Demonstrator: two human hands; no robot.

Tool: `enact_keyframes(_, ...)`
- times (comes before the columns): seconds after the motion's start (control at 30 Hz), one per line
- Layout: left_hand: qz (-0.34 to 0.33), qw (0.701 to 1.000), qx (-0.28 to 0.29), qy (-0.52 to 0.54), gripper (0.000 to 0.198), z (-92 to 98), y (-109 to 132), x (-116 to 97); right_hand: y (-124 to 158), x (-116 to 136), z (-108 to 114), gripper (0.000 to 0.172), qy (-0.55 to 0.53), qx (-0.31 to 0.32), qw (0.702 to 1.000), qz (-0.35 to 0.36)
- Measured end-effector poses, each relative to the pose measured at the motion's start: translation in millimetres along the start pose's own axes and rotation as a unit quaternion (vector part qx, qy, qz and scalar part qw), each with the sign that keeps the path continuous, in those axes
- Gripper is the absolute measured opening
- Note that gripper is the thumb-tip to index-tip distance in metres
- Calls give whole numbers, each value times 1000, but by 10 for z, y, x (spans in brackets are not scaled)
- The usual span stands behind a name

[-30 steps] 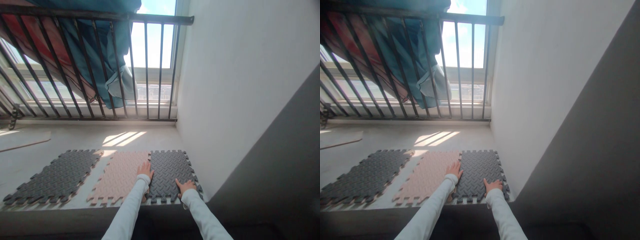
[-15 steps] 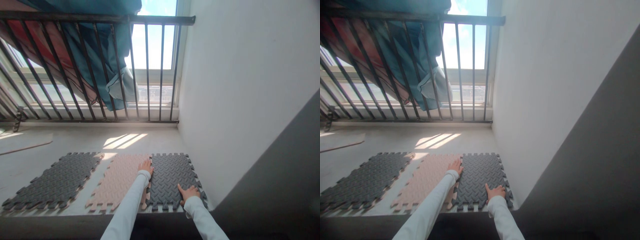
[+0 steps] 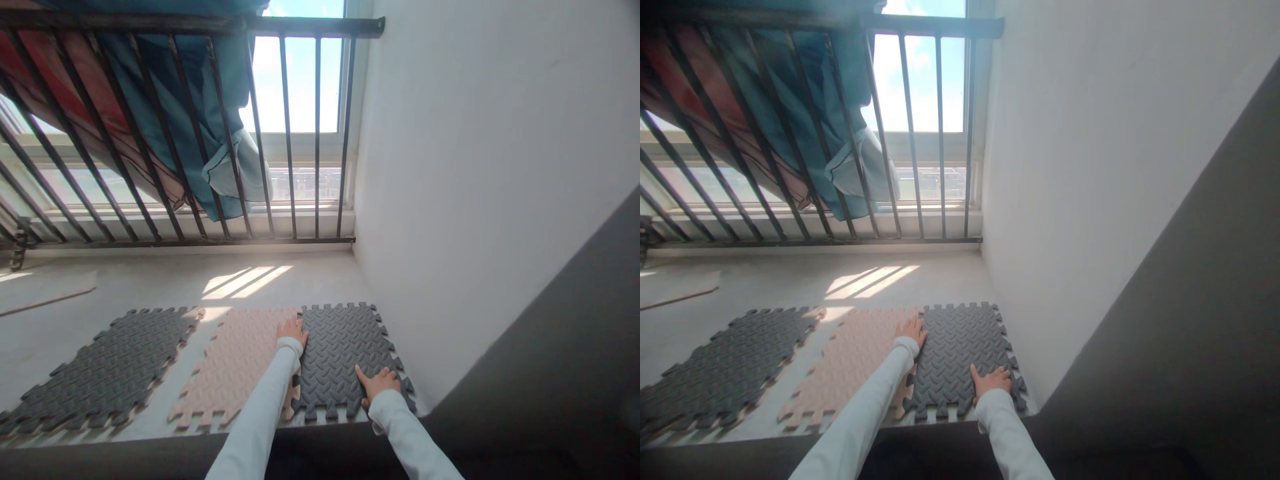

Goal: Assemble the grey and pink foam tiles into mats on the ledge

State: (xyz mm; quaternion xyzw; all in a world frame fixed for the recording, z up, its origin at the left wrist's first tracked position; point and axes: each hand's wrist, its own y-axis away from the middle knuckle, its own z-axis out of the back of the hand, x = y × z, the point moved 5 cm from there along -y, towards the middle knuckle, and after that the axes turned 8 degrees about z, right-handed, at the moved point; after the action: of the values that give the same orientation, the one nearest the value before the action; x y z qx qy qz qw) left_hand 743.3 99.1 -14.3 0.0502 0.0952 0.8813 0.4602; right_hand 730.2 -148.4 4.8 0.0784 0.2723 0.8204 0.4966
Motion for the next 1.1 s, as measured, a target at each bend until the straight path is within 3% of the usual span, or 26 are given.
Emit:
enact_keyframes(0.2, -21, 1000, -5, 12, 56, 103, -128, -67, 0, 13, -3, 78, -7, -11, 1000, 1)
enact_keyframes(0.53, -31, 999, 23, 13, 59, -34, -238, -74, 7, 1, -19, 78, 13, -8, 1000, 1)
enact_keyframes(0.8, -29, 998, 24, 54, 58, 33, -250, -46, -14, -2, -21, 79, 4, 0, 1000, 2)
enact_keyframes(0.93, -30, 996, 22, 85, 56, -3, -210, 143, -29, -13, -24, 81, 1, -5, 1000, 5)
enact_keyframes(1.1, 15, 998, 40, 50, 54, -82, 76, 688, 13, -21, 36, 78, 11, 8, 1000, -5)
